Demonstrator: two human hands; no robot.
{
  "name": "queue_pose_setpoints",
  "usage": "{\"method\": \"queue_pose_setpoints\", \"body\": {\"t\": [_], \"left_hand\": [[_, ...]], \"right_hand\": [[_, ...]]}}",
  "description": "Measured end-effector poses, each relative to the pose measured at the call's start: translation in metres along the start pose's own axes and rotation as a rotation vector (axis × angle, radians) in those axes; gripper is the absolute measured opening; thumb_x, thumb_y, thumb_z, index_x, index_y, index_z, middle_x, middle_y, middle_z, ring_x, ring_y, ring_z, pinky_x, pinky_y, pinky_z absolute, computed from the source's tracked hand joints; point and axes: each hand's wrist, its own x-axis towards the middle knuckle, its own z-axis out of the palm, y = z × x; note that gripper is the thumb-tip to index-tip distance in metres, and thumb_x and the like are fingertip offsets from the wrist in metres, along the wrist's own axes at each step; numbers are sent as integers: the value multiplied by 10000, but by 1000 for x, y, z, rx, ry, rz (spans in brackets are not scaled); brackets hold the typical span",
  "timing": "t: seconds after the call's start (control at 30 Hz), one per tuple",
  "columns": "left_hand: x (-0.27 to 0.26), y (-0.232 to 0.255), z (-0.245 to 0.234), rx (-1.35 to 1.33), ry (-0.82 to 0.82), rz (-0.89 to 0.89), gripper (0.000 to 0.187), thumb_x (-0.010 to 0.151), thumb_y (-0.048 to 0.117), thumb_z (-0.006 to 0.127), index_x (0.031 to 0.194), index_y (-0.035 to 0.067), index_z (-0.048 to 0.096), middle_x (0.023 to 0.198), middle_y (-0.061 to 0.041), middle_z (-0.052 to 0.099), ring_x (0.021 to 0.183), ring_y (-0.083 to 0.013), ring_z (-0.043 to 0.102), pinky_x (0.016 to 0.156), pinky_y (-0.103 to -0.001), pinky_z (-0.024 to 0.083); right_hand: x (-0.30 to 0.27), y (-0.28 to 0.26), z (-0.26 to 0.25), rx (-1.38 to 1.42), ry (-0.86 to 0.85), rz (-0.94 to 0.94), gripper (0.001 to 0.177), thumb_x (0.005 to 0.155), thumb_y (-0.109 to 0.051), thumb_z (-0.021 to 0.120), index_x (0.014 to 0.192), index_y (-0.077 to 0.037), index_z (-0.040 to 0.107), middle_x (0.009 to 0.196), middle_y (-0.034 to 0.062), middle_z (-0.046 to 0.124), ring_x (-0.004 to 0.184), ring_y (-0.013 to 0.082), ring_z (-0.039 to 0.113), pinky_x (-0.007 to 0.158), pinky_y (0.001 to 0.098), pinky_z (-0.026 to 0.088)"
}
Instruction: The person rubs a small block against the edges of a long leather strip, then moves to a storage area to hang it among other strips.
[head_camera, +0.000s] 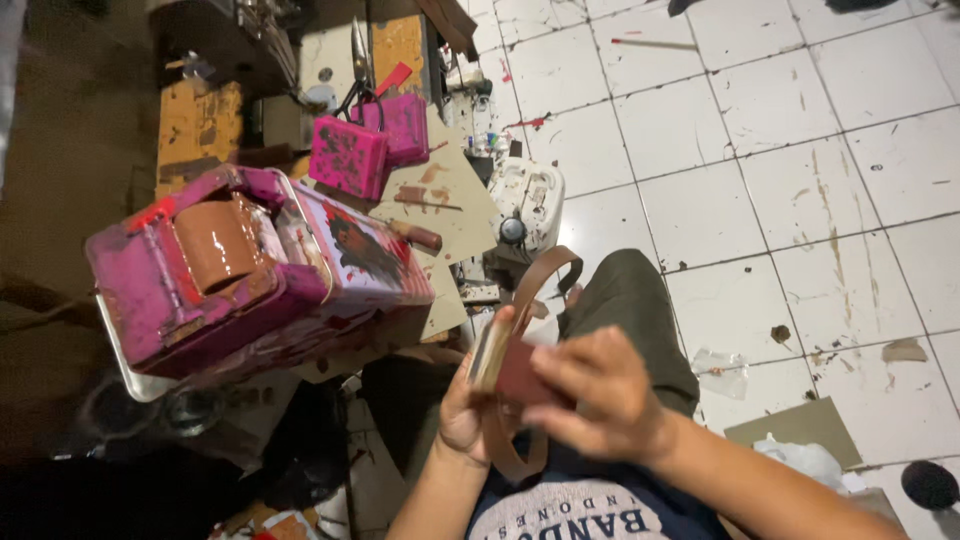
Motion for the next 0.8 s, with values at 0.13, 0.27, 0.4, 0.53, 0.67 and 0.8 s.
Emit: {"method": "queue_pose_setpoints", "body": {"t": [0.13,0.27,0.4,0.53,0.67,0.8], "left_hand": [[-5,-1,-30,54,97,51,612,874,-21,647,1456,52,470,1041,-180,614,697,-164,557,589,-236,503],[3,1,-3,22,7,21,895,848,-1,739,1626,60,300,1484,-224,479,869,-252,585,660,-327,581],[0,-1,3,112,52,45,907,835,138,805,1614,69,344,1215,-191,654,933,-248,723,695,-292,617],[4,-3,-1,100,33,53,815,855,1,653,1606,11,336,1565,-179,445,580,-108,403,480,-214,409],[-1,-2,0,73,94,23,771,920,118,695,1608,80,348,1348,-288,598,802,-276,736,664,-332,636],[4,-2,-5,67,45,60,836,845,-11,643,1611,16,308,1619,-200,375,638,-116,446,525,-198,432]], "right_hand": [[6,30,4,-5,78,-56,554,916,-288,850,1377,-147,576,982,138,674,716,278,635,669,421,463],[-3,23,8,-32,86,121,627,862,-313,879,1390,-126,596,1054,133,663,874,241,606,804,368,489],[11,11,0,97,21,-58,609,914,-292,849,1426,-143,554,1073,183,684,797,286,654,725,404,514],[2,38,6,-14,148,282,662,818,-136,928,1398,-91,613,1039,120,621,904,223,585,850,324,520],[7,1,0,88,-21,-36,577,911,-371,815,1393,-155,583,1103,122,701,897,246,659,801,393,496],[-1,56,6,-26,15,214,645,877,-180,865,1442,-118,561,1064,120,636,938,289,593,856,383,509]]}}
